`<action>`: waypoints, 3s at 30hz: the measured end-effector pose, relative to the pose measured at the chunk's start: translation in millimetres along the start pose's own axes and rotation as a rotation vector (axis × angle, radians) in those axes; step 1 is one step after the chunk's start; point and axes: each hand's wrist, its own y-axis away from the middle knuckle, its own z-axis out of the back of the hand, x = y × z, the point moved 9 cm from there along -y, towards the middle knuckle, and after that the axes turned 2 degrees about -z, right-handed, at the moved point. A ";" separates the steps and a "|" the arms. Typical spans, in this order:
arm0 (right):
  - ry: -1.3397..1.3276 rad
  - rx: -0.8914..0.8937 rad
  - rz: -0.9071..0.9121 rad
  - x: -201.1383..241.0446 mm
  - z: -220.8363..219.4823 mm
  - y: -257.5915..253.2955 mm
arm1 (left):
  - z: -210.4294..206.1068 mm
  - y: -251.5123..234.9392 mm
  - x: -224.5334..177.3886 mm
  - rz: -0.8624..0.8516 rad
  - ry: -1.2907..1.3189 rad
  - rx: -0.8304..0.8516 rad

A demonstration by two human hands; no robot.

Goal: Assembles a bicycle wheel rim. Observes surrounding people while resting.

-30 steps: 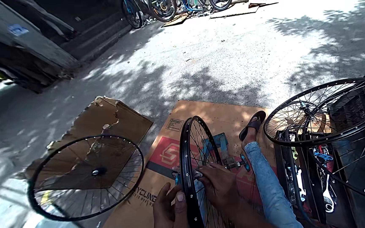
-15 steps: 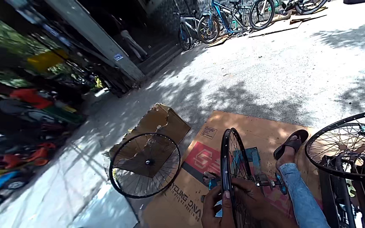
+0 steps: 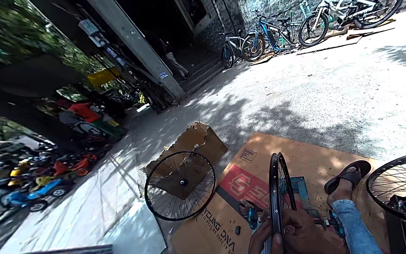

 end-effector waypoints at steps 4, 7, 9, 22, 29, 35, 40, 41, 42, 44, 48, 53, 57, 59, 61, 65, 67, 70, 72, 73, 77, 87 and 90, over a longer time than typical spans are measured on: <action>0.269 -0.447 0.166 16.4 1.5 18.1 | -4.7 -6.7 -4.1 0.106 0.015 -0.054; 0.078 -0.218 0.134 10.5 -6.2 10.3 | 7.6 -5.2 -1.5 0.053 -0.081 -0.095; -0.089 0.021 0.049 6.3 -10.0 9.9 | 14.3 -3.0 0.2 -0.010 -0.125 -0.073; 0.029 -0.102 0.059 18.3 -15.1 21.7 | 0.9 -13.7 -0.6 0.023 0.060 0.113; 0.274 -0.072 0.151 39.2 -14.1 57.0 | -12.5 -8.2 -14.6 -0.004 -0.190 0.149; 0.332 0.209 0.137 41.6 -22.2 35.6 | -11.0 -4.1 -7.1 -0.037 -0.170 0.160; 0.495 0.175 0.304 46.9 -23.5 49.3 | -16.0 -6.1 -8.1 -0.016 -0.079 0.186; 0.497 0.119 0.323 46.8 -21.2 52.4 | -20.0 -6.9 -8.8 -0.016 -0.076 0.181; 0.525 0.070 0.346 47.7 -19.7 54.1 | -23.0 -8.6 -10.2 -0.024 -0.089 0.169; 0.658 0.005 0.415 52.2 -20.9 55.5 | -23.1 -13.2 -10.7 -0.053 -0.157 0.120; 0.818 -0.056 0.423 55.4 -31.4 48.4 | -3.9 -20.8 1.6 0.046 -0.339 -0.020; 1.007 -0.016 0.402 69.0 -28.0 39.3 | -7.8 -19.2 3.7 0.088 -0.399 -0.011; 0.973 0.012 0.247 66.1 -5.4 40.1 | -12.0 -14.2 -0.3 0.063 -0.327 -0.035; 0.801 -0.093 0.112 60.2 18.8 44.4 | -11.7 -11.7 -3.7 0.005 -0.273 -0.005; 0.617 -0.251 0.005 54.5 35.0 50.1 | -9.7 -8.9 -4.8 -0.020 -0.239 0.042; 0.519 -0.413 -0.062 39.6 34.9 49.4 | -10.3 -0.9 -8.1 0.040 -0.162 0.116; 0.524 -0.432 -0.096 27.2 25.1 44.2 | -8.9 0.4 -10.0 0.025 -0.188 0.090; 0.455 -0.446 -0.070 15.6 13.7 37.1 | -5.4 -1.3 -8.3 0.025 -0.219 0.030; 0.378 -0.342 -0.008 15.2 6.6 31.8 | -1.8 -2.3 -6.1 0.028 -0.218 -0.006; 0.340 -0.268 0.013 15.5 3.7 30.1 | -1.4 -1.9 -4.8 0.016 -0.231 -0.003; 0.213 -0.102 -0.019 3.9 1.8 33.7 | -1.9 5.5 1.1 -0.003 -0.294 0.001; -0.279 0.005 -0.250 -5.0 -21.0 16.1 | 6.0 17.6 -1.9 -0.128 -0.323 -0.103; -0.501 0.192 -0.279 -7.3 -22.8 15.6 | 6.4 21.7 -0.9 -0.179 -0.301 -0.094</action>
